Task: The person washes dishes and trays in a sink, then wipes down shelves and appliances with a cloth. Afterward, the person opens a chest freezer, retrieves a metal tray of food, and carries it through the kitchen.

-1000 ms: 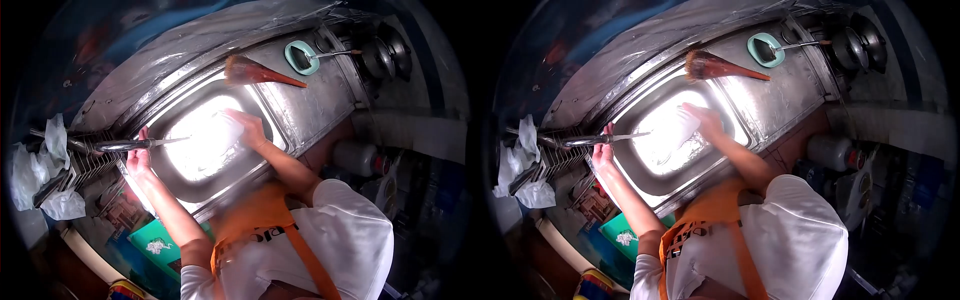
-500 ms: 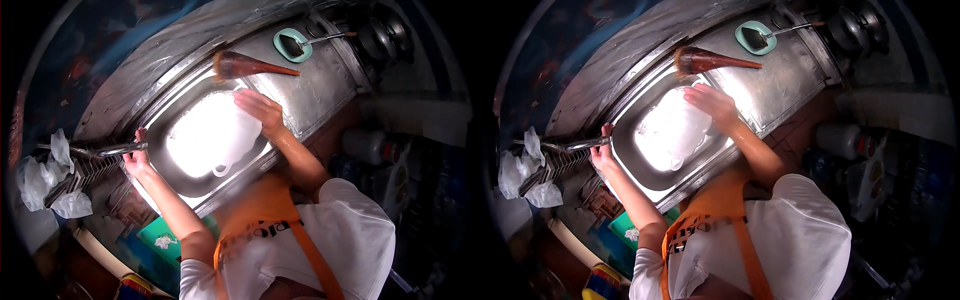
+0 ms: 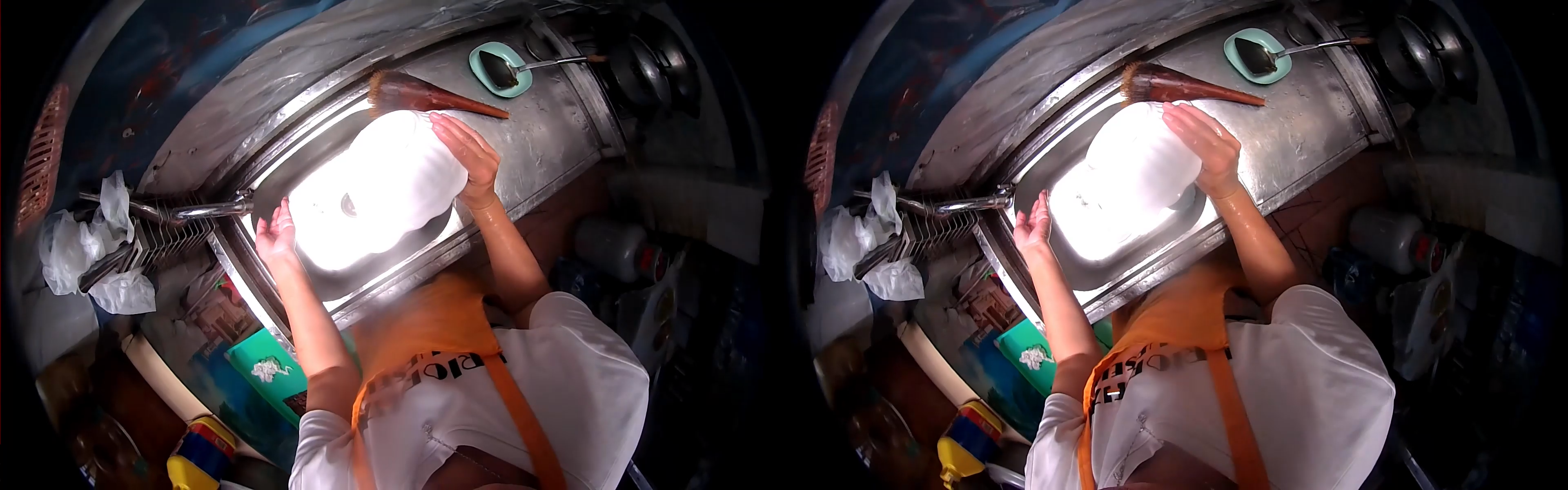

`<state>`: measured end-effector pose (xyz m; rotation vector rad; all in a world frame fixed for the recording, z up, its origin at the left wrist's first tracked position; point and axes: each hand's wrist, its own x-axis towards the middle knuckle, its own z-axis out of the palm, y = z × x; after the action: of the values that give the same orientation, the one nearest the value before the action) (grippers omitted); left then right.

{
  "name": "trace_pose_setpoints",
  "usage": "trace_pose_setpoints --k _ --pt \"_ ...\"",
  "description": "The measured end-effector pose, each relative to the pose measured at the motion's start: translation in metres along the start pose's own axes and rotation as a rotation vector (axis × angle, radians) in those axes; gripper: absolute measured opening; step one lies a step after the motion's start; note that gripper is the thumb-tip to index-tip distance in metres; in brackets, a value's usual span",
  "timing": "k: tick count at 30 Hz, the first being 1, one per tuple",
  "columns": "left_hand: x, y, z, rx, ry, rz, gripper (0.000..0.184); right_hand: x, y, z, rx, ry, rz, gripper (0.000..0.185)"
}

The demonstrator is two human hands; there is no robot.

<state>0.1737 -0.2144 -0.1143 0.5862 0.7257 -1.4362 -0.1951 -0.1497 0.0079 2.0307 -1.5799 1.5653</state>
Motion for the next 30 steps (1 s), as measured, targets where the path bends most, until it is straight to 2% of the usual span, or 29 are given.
trace_pose_setpoints --k 7,10,11,12,14,16,18,20,22,23,24,25,26,28,29,30 --pt "-0.005 -0.013 -0.005 0.070 0.046 0.050 0.057 -0.004 0.008 -0.010 0.005 0.023 0.062 0.037" --pt "0.000 -0.013 -0.011 0.148 0.110 0.085 0.048 -0.014 0.008 -0.021 0.229 0.215 0.455 0.043" --pt "0.001 -0.010 -0.016 0.151 0.108 0.083 0.046 -0.026 0.022 -0.029 0.111 0.232 0.499 0.048" --pt "0.003 -0.007 -0.023 0.152 0.107 0.083 0.043 -0.048 0.041 -0.032 0.434 0.405 0.793 0.038" --pt "0.007 -0.003 -0.034 0.159 0.159 0.101 0.040 -0.060 0.060 -0.059 0.309 0.457 1.132 0.037" --pt "0.007 0.002 -0.047 0.176 0.191 0.111 0.036 -0.047 0.060 -0.080 0.457 0.675 1.244 0.043" --pt "0.003 0.007 -0.061 0.189 0.204 0.142 0.033 -0.055 0.089 -0.106 0.501 0.637 1.274 0.050" --pt "-0.011 0.002 -0.072 0.578 0.146 0.272 0.030 -0.072 0.133 -0.127 0.778 0.805 1.323 0.043" --pt "-0.041 -0.005 -0.065 0.943 0.101 0.312 0.028 -0.086 0.166 -0.140 0.838 0.890 1.459 0.041" --pt "-0.047 0.000 -0.065 1.132 0.047 0.320 0.031 -0.094 0.177 -0.144 0.841 0.930 1.445 0.041" --pt "-0.052 0.009 -0.067 1.328 0.010 0.327 0.034 -0.110 0.201 -0.151 0.798 0.904 1.522 0.042" --pt "-0.048 0.024 -0.076 1.537 -0.156 0.407 0.035 -0.118 0.213 -0.153 0.784 0.913 1.526 0.042" --pt "-0.045 0.039 -0.081 1.763 -0.314 0.475 0.036 -0.107 0.193 -0.145 0.718 0.899 1.518 0.046" --pt "-0.091 0.044 -0.033 2.244 -0.384 0.629 0.036 -0.120 0.210 -0.149 0.827 0.929 1.555 0.047" --pt "-0.102 0.048 -0.023 2.337 -0.421 0.746 0.034 -0.140 0.231 -0.156 0.924 0.902 1.546 0.047" --pt "-0.110 0.052 -0.015 2.429 -0.463 0.866 0.032 -0.125 0.207 -0.143 0.808 0.914 1.522 0.047"
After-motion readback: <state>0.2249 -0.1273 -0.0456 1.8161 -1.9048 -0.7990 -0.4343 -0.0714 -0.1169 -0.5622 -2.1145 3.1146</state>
